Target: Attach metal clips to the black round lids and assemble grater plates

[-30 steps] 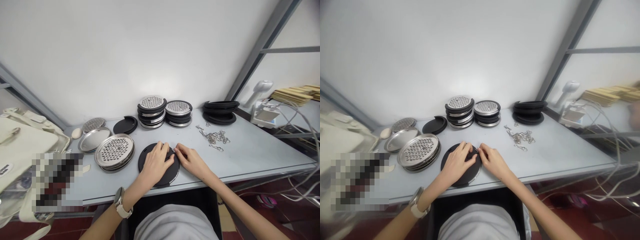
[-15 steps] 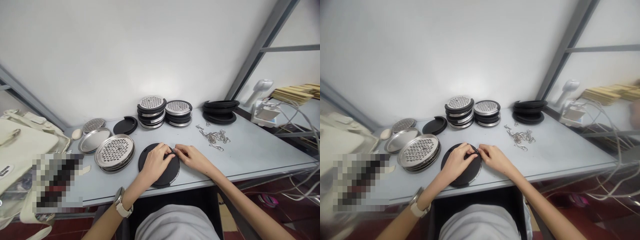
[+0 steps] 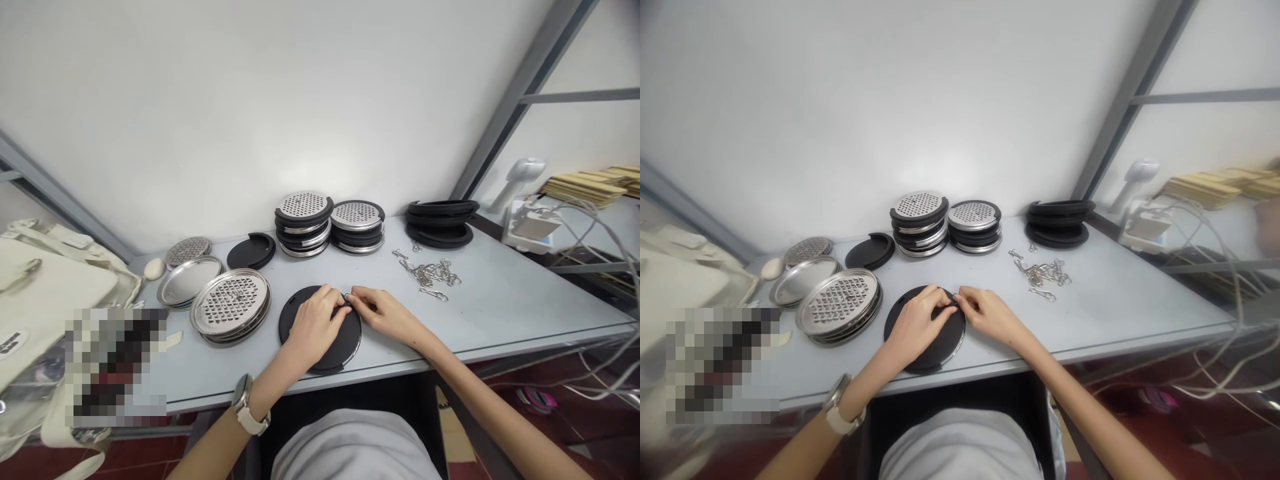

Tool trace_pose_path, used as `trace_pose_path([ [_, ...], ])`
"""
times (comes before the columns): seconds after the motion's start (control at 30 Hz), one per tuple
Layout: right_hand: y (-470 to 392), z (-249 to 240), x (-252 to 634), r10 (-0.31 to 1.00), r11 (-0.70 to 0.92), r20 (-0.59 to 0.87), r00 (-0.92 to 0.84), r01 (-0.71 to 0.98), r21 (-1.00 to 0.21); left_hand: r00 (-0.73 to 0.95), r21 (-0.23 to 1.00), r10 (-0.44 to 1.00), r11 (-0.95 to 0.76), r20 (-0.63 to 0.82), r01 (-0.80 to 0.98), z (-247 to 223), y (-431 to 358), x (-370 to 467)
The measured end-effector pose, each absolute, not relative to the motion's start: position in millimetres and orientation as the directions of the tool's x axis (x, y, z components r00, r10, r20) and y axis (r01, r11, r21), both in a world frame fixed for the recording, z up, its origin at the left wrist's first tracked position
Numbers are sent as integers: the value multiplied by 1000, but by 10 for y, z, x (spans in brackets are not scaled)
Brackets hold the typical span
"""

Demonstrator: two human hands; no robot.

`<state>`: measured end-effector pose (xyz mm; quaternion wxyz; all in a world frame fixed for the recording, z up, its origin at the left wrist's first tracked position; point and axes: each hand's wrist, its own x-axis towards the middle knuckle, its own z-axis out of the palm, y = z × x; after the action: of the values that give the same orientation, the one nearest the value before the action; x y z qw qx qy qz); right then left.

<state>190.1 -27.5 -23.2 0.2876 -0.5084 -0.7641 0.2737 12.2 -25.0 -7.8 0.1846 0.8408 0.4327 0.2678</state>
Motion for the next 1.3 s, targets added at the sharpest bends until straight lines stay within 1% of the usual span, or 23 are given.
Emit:
trace_pose_path([
  [0.1, -277, -211, 1925, 932, 333, 139, -334, 639, -693, 487, 516, 823, -564, 292, 644, -75, -269, 132],
  [0.3, -261, -201, 1938, 935, 334, 111, -337, 728, -598, 492, 514, 824, -562, 281, 648, -84, -262, 127],
  [0.57, -265, -230, 1936, 937, 329, 134, -324, 681, -654, 507, 495, 818, -570, 271, 656, -66, -267, 124],
  [0.73, -284, -205, 1935, 931, 342, 137, -337, 679, -649, 504, 507, 821, -565, 267, 651, -78, -266, 125],
  [1.03, -288, -195, 1918, 929, 356, 119, -351, 753, -553, 509, 516, 821, -562, 258, 646, -98, -246, 133],
  [1.3, -276, -190, 1899, 933, 351, 91, -347, 834, -424, 508, 508, 822, -562, 258, 652, -110, -244, 128],
])
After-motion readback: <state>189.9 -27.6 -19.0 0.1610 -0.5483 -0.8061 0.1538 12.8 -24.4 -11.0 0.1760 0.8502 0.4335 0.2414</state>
